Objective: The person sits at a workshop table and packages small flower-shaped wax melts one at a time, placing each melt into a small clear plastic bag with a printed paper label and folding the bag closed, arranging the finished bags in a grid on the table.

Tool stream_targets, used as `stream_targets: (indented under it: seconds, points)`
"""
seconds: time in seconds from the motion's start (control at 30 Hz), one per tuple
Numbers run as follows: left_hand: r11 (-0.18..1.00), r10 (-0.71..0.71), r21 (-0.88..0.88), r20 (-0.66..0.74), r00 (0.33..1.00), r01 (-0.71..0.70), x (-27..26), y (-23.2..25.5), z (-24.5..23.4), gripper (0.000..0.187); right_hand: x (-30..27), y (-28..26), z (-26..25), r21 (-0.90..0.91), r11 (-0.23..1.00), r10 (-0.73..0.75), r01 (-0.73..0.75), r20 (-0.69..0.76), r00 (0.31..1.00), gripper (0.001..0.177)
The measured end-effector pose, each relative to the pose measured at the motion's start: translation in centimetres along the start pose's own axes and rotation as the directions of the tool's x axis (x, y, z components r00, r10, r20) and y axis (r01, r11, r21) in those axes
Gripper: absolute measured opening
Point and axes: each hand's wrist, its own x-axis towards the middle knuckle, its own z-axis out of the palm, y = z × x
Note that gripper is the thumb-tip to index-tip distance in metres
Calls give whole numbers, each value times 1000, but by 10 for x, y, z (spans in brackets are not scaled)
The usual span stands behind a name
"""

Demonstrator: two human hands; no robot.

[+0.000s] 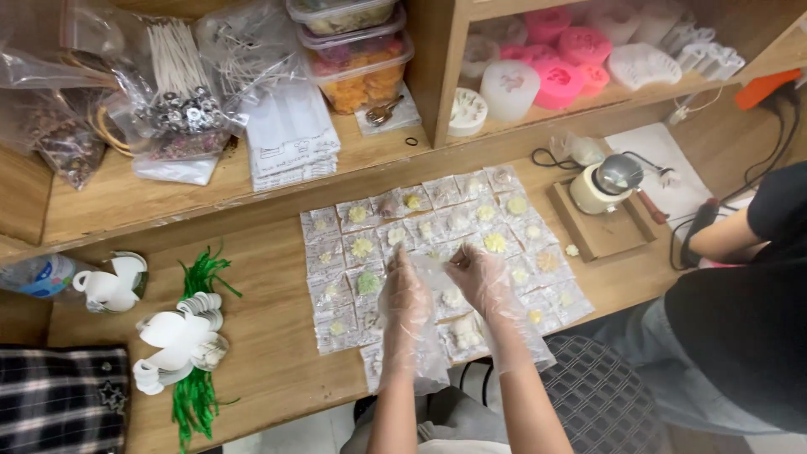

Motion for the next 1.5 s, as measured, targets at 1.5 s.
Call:
stream_targets:
  seconds: [1.5]
  points:
    - [874, -444, -159, 120, 888, 459, 45, -82, -48, 109, 28, -83, 64, 113, 976, -195, 185, 80, 978, 19]
